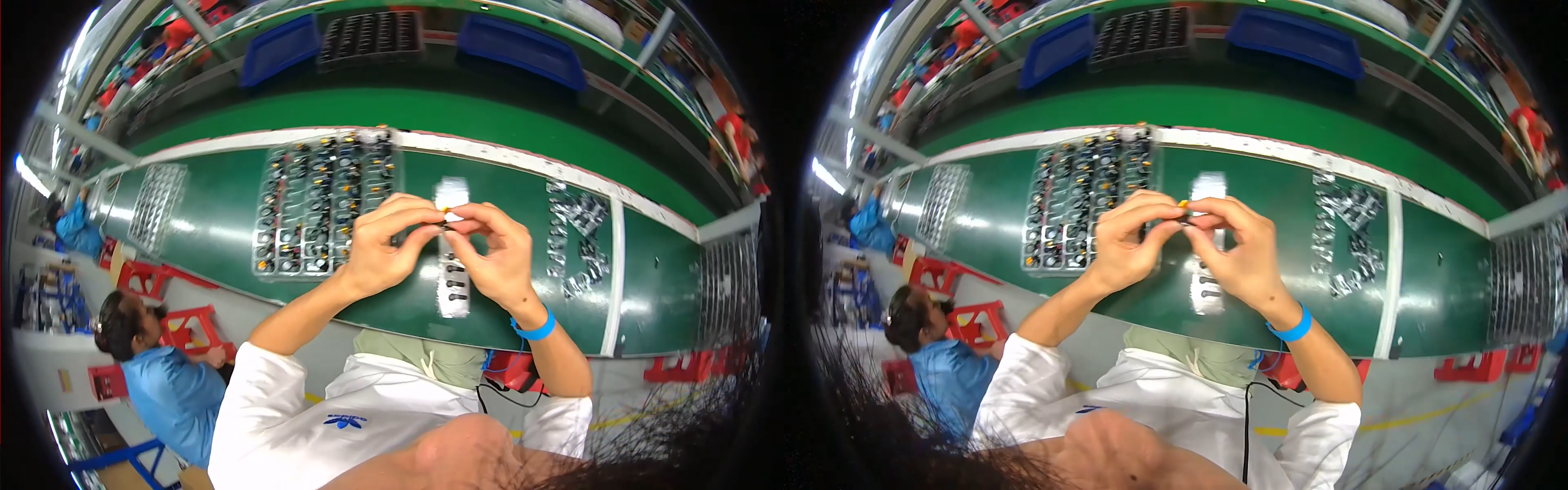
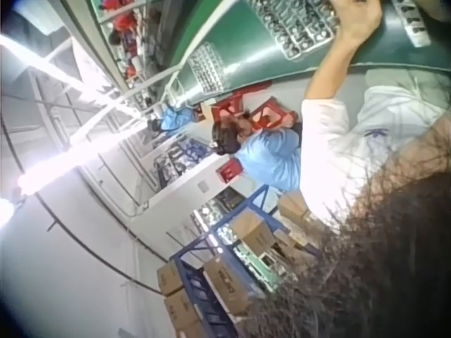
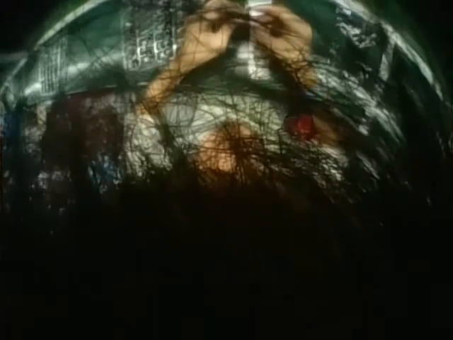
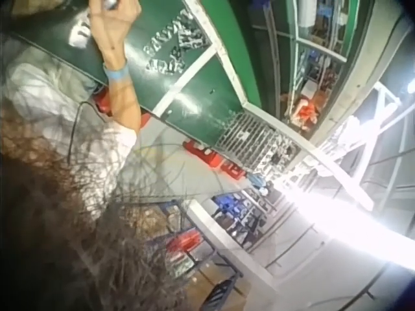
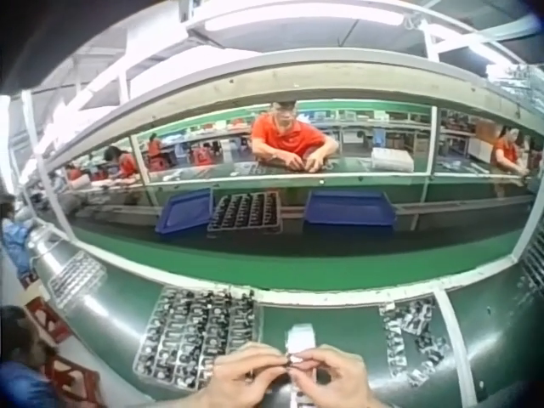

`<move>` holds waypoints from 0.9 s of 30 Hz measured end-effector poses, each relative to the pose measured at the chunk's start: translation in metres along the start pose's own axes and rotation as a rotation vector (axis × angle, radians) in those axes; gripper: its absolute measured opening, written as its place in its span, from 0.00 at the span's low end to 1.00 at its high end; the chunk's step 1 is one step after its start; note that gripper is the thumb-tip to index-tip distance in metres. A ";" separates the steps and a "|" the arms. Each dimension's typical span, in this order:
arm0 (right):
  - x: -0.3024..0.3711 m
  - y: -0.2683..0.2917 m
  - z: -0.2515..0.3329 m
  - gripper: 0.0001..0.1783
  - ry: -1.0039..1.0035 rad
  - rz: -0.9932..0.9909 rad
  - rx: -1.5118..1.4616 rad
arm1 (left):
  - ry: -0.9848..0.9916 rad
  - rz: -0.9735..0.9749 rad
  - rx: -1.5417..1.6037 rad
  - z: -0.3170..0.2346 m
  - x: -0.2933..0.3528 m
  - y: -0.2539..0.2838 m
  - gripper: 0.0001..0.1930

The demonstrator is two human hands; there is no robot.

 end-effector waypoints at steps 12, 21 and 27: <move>-0.002 0.013 -0.013 0.23 0.011 -0.036 0.037 | 0.146 -0.200 -0.449 0.017 -0.016 0.135 0.10; -0.007 0.031 -0.006 0.11 -0.009 -0.021 0.141 | 0.188 0.070 -0.801 0.050 0.000 0.171 0.10; -0.007 0.039 -0.013 0.06 0.014 0.283 0.585 | 0.075 0.088 -0.909 0.074 0.005 0.164 0.08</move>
Point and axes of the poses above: each hand's wrist, its own x-axis away from the middle knuckle, its own y-axis out of the back of the hand, z = x × y, the point moved 3 cm from there along -x, towards the middle knuckle, and after that the axes turned 4 degrees about x, right-handed, at the moved point
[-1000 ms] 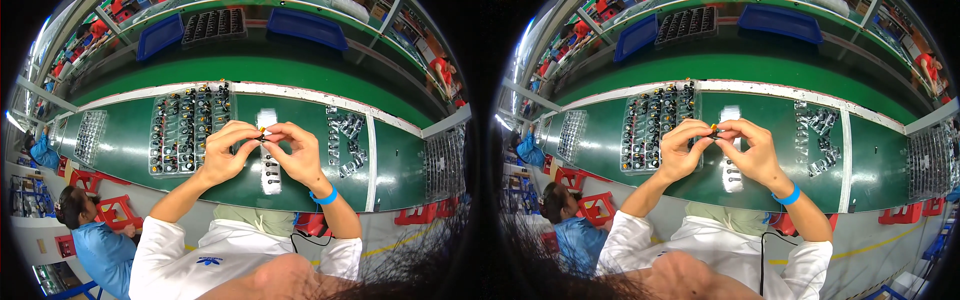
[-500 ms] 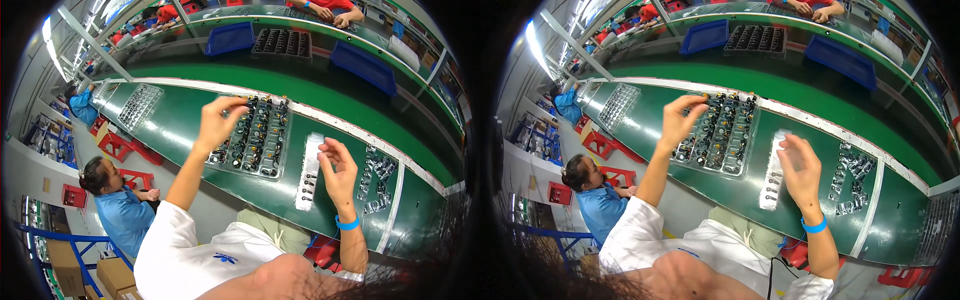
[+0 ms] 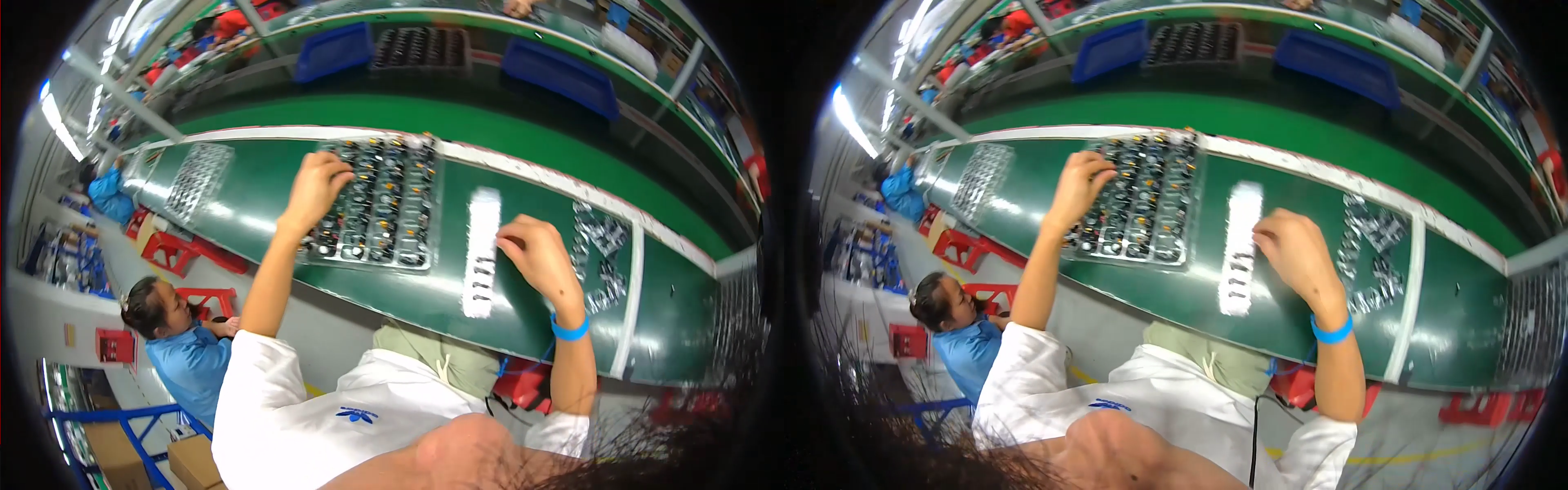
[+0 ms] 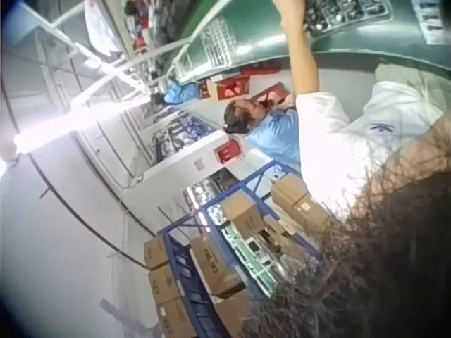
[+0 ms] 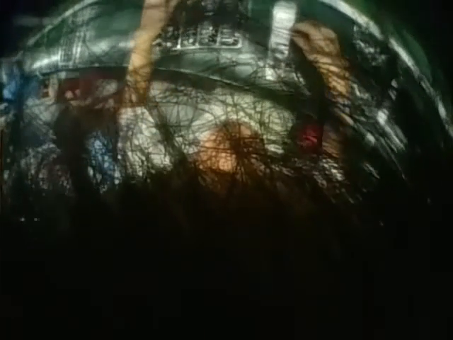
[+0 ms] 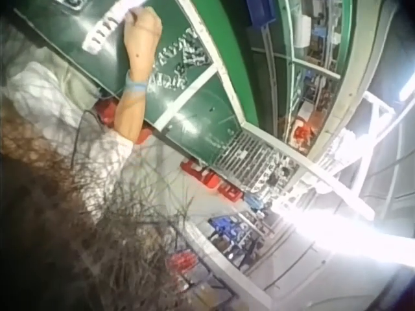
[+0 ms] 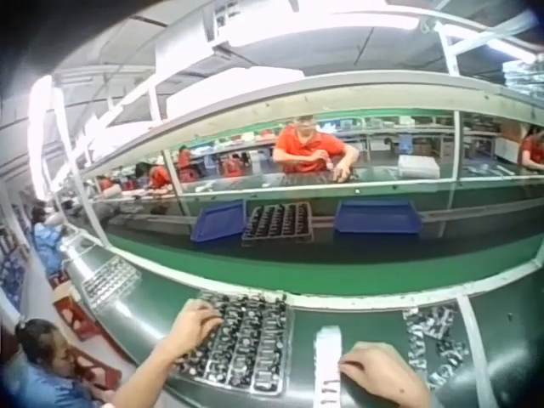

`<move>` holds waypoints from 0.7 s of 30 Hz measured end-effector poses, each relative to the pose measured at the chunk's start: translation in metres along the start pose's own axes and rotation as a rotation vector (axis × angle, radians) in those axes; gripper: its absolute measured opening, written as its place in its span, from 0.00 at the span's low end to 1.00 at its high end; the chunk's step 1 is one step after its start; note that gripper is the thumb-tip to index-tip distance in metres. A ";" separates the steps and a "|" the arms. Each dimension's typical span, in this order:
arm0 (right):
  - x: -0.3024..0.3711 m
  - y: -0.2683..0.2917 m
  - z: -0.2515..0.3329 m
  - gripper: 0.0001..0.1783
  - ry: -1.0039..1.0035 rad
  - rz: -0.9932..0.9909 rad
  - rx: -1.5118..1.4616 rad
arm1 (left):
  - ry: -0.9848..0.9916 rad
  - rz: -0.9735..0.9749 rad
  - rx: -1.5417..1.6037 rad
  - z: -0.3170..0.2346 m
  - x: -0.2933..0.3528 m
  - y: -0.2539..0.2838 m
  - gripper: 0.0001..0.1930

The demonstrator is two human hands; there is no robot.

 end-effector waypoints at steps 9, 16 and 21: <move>0.008 -0.012 0.009 0.05 0.072 0.213 0.185 | 0.100 0.168 -0.025 -0.005 -0.009 0.005 0.11; 0.018 -0.025 0.022 0.03 0.116 0.164 0.348 | -0.100 -0.051 0.198 -0.095 -0.017 0.006 0.20; 0.019 -0.032 0.020 0.04 0.033 0.154 0.419 | -0.395 0.313 0.437 -0.196 0.005 -0.058 0.31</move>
Point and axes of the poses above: each hand's wrist, its own x-axis away from the middle knuckle, its own y-axis out of the back of the hand, z = x × y, the point moved 3 cm from there along -x, towards the middle knuckle, and after that the axes turned 4 degrees about x, right-handed, at the moved point
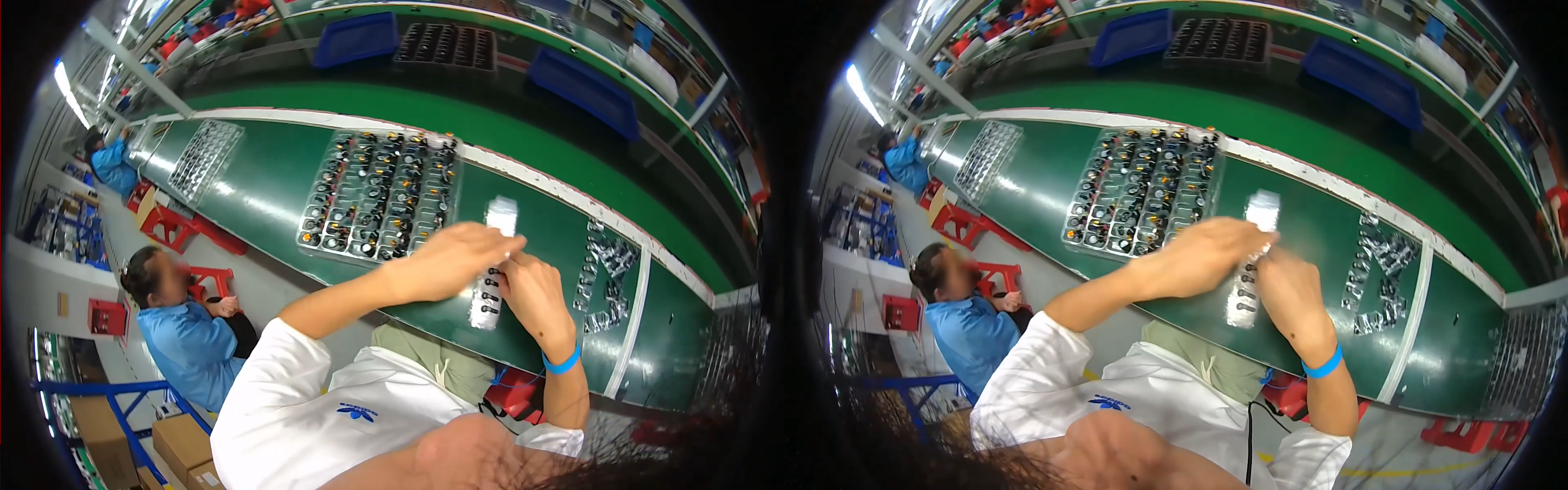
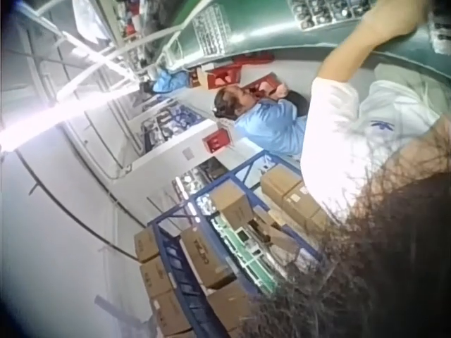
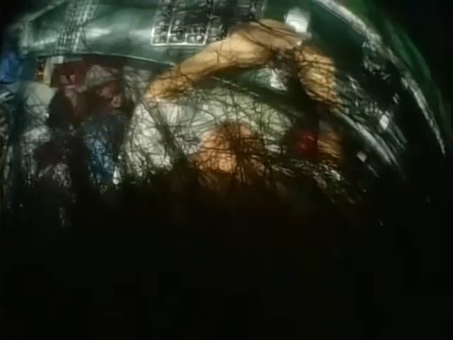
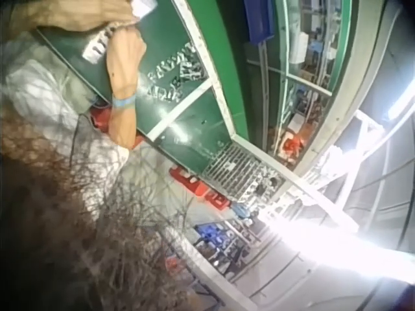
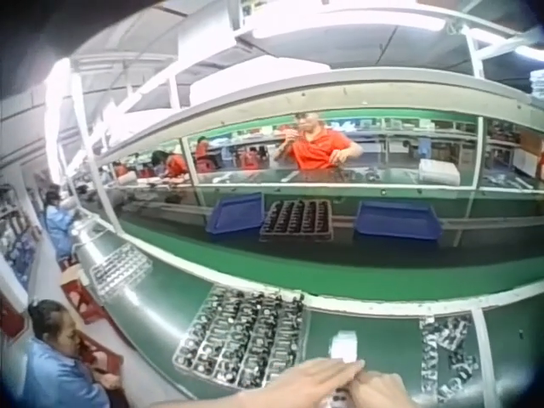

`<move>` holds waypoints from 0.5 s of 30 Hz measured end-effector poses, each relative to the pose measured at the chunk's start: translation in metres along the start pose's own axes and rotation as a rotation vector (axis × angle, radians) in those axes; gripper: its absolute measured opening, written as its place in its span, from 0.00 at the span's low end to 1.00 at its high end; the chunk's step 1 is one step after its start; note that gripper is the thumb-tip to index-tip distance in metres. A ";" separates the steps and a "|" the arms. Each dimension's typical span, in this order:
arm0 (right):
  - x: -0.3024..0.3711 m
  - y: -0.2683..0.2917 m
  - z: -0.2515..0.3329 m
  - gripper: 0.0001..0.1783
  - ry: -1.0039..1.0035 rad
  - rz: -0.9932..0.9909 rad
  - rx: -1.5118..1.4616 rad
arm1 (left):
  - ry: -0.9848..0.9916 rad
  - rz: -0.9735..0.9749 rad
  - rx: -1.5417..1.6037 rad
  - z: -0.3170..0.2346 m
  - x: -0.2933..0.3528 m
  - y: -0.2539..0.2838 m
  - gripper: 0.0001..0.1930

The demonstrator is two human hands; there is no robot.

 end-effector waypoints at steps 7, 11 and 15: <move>-0.003 0.002 0.004 0.07 -0.033 -0.063 -0.048 | 0.074 0.084 -0.037 0.004 0.001 -0.015 0.35; -0.002 0.017 -0.003 0.06 0.057 -0.051 -0.073 | 0.117 -0.074 0.157 0.007 0.015 0.020 0.25; -0.006 0.020 -0.014 0.05 -0.040 -0.142 -0.248 | 0.246 -0.272 -0.095 0.020 0.060 0.091 0.20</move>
Point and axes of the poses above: each hand's wrist, its own x-axis away from the middle knuckle, its own y-axis out of the back of the hand, z = x × y, the point moved 3 cm from there along -x, towards the middle knuckle, and after that the axes turned 4 degrees about x, right-handed, at the moved point
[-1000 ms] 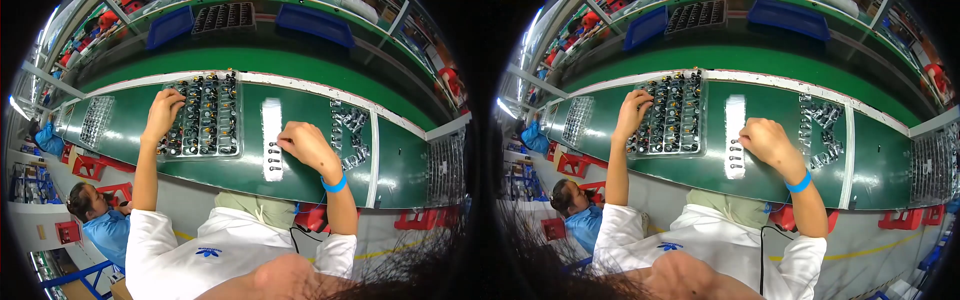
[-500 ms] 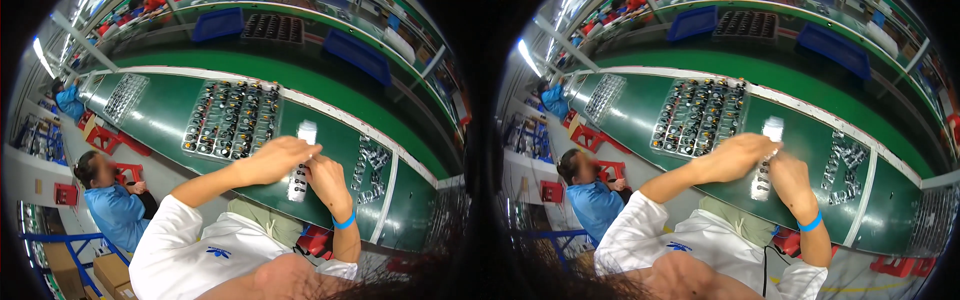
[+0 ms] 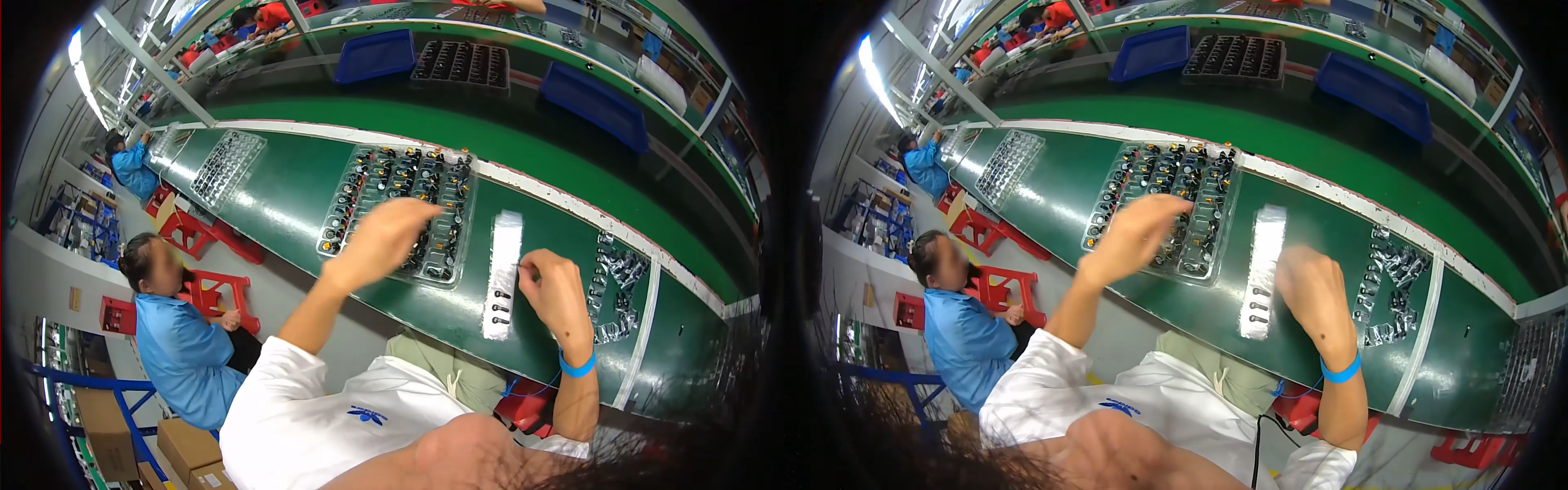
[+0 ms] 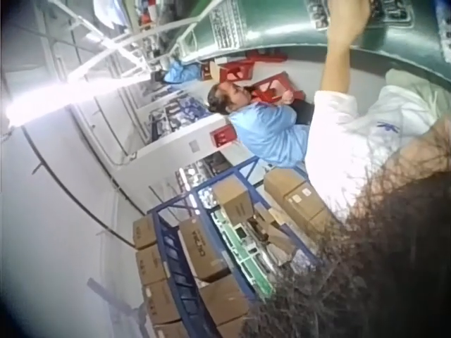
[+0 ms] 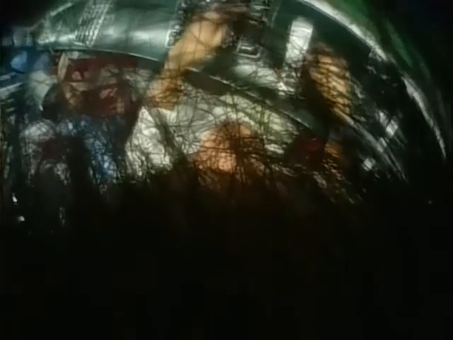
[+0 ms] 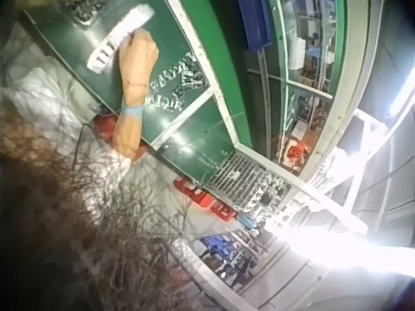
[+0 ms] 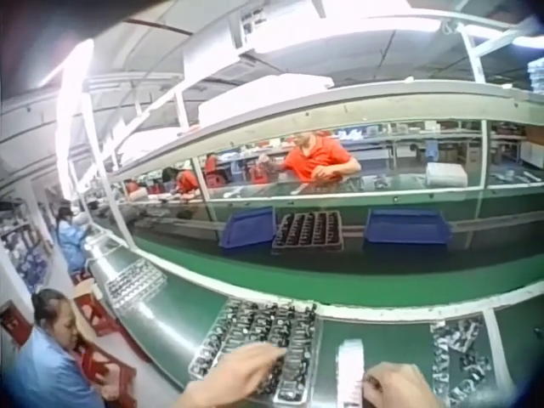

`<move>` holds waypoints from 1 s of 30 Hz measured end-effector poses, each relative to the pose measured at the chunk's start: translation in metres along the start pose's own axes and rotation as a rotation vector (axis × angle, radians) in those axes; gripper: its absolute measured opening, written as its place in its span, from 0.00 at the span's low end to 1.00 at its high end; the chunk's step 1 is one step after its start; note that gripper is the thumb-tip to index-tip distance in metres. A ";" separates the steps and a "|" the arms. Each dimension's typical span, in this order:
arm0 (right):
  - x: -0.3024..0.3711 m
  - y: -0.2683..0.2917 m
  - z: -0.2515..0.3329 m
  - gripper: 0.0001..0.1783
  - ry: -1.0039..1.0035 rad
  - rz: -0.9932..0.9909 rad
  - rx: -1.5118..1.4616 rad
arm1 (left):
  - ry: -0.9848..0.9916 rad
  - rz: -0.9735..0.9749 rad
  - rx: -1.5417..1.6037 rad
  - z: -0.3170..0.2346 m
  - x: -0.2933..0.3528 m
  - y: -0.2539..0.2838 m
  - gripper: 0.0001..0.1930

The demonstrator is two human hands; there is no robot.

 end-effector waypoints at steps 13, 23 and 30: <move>-0.013 0.010 0.005 0.08 0.082 -0.349 -0.317 | 0.262 -0.032 -0.108 0.052 0.026 0.050 0.17; -0.009 -0.003 0.012 0.09 0.033 -0.405 -0.778 | 0.094 -0.149 0.874 0.002 -0.040 -0.036 0.25; -0.011 0.001 0.018 0.10 0.104 -0.401 -0.717 | 0.153 -0.072 1.007 -0.005 -0.041 -0.068 0.23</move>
Point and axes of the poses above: each hand's wrist, its own x-axis away from the middle knuckle, its own y-axis out of the back of the hand, z = x × y, the point moved 3 cm from there along -x, towards the middle knuckle, and after that the axes turned 4 degrees about x, right-handed, at the moved point
